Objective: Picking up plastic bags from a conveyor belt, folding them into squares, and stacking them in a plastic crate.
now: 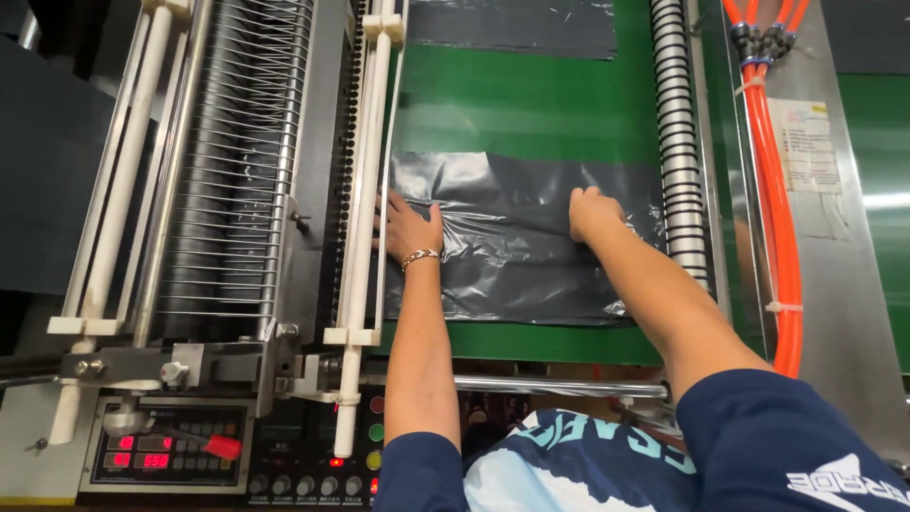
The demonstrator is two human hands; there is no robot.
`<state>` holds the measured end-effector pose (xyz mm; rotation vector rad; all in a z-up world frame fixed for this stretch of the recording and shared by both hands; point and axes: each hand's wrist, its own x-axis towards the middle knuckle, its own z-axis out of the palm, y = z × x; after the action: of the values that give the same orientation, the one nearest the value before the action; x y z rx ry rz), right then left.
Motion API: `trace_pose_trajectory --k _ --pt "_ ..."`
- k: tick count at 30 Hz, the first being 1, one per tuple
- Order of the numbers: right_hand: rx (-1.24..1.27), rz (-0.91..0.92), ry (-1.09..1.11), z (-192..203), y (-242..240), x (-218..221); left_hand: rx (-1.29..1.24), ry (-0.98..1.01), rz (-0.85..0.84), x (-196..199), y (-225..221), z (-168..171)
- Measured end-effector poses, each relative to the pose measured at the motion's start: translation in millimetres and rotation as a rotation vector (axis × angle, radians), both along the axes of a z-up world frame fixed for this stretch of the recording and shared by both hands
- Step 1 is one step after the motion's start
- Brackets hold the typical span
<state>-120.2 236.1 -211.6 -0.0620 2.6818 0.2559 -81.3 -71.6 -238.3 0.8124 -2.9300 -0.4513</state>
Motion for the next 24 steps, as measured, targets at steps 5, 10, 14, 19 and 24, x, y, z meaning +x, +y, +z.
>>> trace_pose_trajectory --k 5,10,14,19,24 --pt "-0.026 0.043 -0.053 49 -27 11 0.001 0.010 0.014 9 5 38" --pt "0.067 0.096 -0.108 79 -47 27 0.008 0.001 0.001 18 -2 19" --pt "0.195 0.192 0.079 54 -61 18 0.115 0.051 -0.024 9 -7 17" --pt "-0.008 0.495 0.315 1 -75 30 0.328 0.136 -0.014 9 -7 9" --pt "0.062 0.718 0.638 -21 -97 -38 0.246 0.161 -0.188 80 61 140"
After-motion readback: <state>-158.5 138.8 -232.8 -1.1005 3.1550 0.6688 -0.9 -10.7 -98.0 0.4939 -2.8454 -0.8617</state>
